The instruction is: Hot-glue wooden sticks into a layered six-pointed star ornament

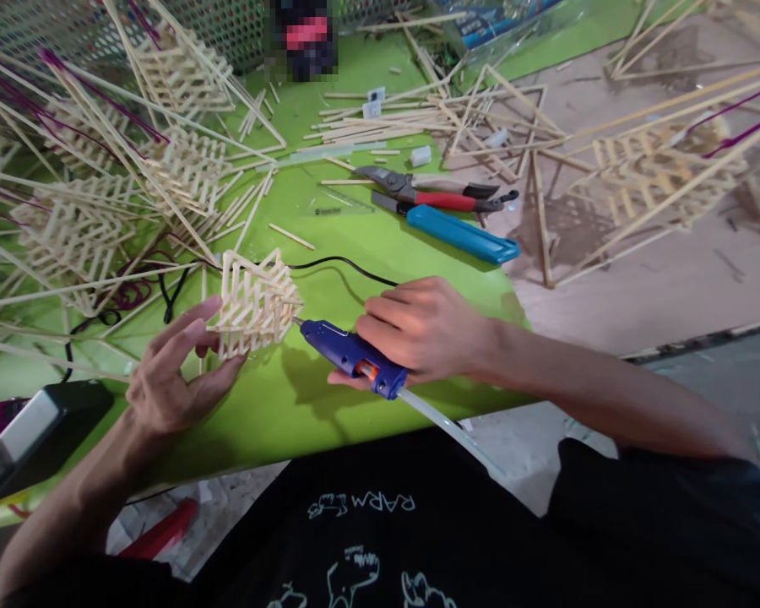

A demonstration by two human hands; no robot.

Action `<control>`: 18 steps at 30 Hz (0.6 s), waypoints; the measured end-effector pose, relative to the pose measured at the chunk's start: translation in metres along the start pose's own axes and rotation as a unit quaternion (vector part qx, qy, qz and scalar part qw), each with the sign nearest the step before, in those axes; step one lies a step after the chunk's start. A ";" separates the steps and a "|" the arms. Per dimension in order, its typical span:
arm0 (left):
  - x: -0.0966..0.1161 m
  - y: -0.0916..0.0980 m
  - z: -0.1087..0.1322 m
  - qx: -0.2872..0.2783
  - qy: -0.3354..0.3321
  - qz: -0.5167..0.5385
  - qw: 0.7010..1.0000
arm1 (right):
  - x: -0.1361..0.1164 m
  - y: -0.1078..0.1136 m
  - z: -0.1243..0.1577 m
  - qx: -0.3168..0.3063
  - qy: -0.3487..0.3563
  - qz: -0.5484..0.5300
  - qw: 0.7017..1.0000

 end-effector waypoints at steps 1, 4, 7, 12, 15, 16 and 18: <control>0.009 0.000 -0.002 -0.010 -0.091 -0.046 0.995 | 0.000 0.000 0.000 0.001 0.001 -0.002 1.000; 0.022 -0.002 -0.006 -0.033 -0.201 -0.119 0.972 | 0.000 -0.001 0.000 -0.001 -0.001 0.002 1.000; 0.029 -0.003 -0.008 -0.041 -0.237 -0.172 0.955 | 0.000 -0.002 0.000 -0.002 0.000 -0.003 1.000; 0.035 -0.004 -0.009 -0.030 -0.287 -0.189 0.939 | -0.001 -0.003 -0.001 -0.007 0.007 -0.008 1.000; 0.033 -0.004 -0.008 -0.032 -0.277 -0.179 0.944 | -0.003 -0.002 -0.002 -0.002 0.012 -0.003 1.000; 0.030 -0.004 -0.006 -0.033 -0.256 -0.170 0.951 | -0.003 -0.002 -0.002 -0.001 0.012 -0.002 1.000; 0.021 -0.003 -0.003 -0.031 -0.178 -0.131 0.975 | -0.003 0.000 -0.001 0.002 0.011 0.001 1.000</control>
Point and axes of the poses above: each hand's wrist, its own z-axis away from the middle knuckle, its own y-axis out of the back of the hand, x = y × z, the point moved 5 cm from there along -z, towards the middle knuckle, and after that the axes turned 12 degrees about -y, right-handed, at the moved point
